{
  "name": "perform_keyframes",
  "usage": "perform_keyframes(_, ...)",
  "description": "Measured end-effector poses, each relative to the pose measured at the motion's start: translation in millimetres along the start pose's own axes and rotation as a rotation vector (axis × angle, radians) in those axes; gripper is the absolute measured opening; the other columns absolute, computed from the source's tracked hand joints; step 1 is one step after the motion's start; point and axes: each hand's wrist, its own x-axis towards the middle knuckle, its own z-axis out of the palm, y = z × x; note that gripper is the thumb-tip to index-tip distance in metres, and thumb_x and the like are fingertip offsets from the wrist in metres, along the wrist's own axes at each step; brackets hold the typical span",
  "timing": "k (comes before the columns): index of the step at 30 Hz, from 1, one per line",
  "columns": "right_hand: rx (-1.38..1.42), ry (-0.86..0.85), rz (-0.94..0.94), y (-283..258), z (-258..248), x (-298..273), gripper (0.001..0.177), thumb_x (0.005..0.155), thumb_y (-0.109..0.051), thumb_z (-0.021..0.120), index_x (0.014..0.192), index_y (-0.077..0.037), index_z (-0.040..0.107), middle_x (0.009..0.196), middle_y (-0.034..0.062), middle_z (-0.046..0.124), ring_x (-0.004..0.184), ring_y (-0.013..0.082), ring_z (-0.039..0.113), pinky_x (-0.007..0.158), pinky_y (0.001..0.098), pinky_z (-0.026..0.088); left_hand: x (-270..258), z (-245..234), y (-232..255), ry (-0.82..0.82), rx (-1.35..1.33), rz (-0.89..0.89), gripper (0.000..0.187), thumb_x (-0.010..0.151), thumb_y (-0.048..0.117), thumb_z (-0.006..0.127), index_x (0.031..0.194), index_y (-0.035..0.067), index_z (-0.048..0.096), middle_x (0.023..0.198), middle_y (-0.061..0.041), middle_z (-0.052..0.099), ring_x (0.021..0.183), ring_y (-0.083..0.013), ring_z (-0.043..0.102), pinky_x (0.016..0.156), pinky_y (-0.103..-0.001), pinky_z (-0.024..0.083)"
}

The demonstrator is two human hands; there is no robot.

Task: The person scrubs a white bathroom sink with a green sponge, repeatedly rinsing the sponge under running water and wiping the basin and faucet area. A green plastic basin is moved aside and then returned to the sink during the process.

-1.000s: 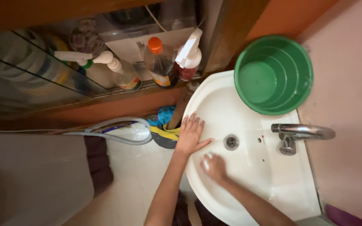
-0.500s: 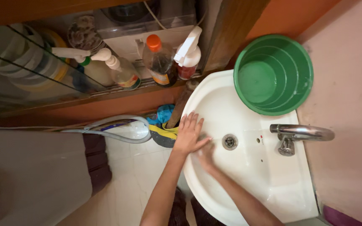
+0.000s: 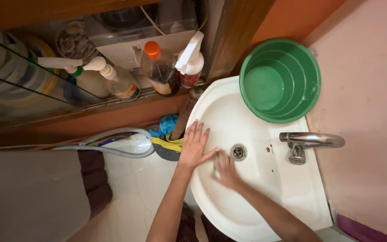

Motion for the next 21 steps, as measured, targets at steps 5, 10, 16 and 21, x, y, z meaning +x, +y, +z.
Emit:
perform_keyframes(5, 0.154, 0.421, 0.636, 29, -1, 110, 0.083, 0.089, -0.059, 0.059, 0.145, 0.000, 0.044, 0.157, 0.0304, 0.024, 0.149, 0.0444, 0.017, 0.114, 0.0703, 0.009, 1, 1, -1, -0.036, 0.000, -0.037, 0.078, 0.086, 0.057, 0.069, 0.138, 0.001, 0.056, 0.149, -0.027, 0.046, 0.148, -0.0457, 0.030, 0.120, -0.058, 0.025)
perform_keyframes(10, 0.468, 0.383, 0.271, -47, 10, 35, 0.077, 0.089, -0.052, 0.061, 0.145, -0.003, 0.040, 0.158, 0.0258, 0.023, 0.149, 0.0423, 0.018, 0.113, 0.0700, 0.012, -1, 0, 2, -0.011, -0.037, -0.088, 0.080, 0.085, 0.058, 0.070, 0.142, 0.005, 0.055, 0.151, -0.026, 0.045, 0.148, -0.0457, 0.030, 0.117, -0.059, 0.027)
perform_keyframes(16, 0.238, -0.237, 0.422, -32, -9, -98, 0.077, 0.092, -0.060, 0.057, 0.148, -0.013, 0.032, 0.163, 0.0186, 0.014, 0.152, 0.0362, 0.009, 0.116, 0.0672, 0.012, 3, -11, 5, -0.012, -0.074, -0.079, 0.078, 0.086, 0.055, 0.071, 0.142, 0.004, 0.055, 0.152, -0.026, 0.044, 0.148, -0.0480, 0.030, 0.116, -0.060, 0.028)
perform_keyframes(21, 1.026, 0.111, 0.122, -80, -13, -49, 0.090, 0.098, -0.064, 0.045, 0.158, -0.003, 0.015, 0.168, 0.0252, -0.002, 0.155, 0.0421, -0.007, 0.122, 0.0598, 0.004, 3, -20, 2, 0.163, -0.025, -0.039, 0.076, 0.084, 0.051, 0.071, 0.141, 0.005, 0.052, 0.150, -0.025, 0.045, 0.146, -0.0460, 0.032, 0.119, -0.064, 0.022)
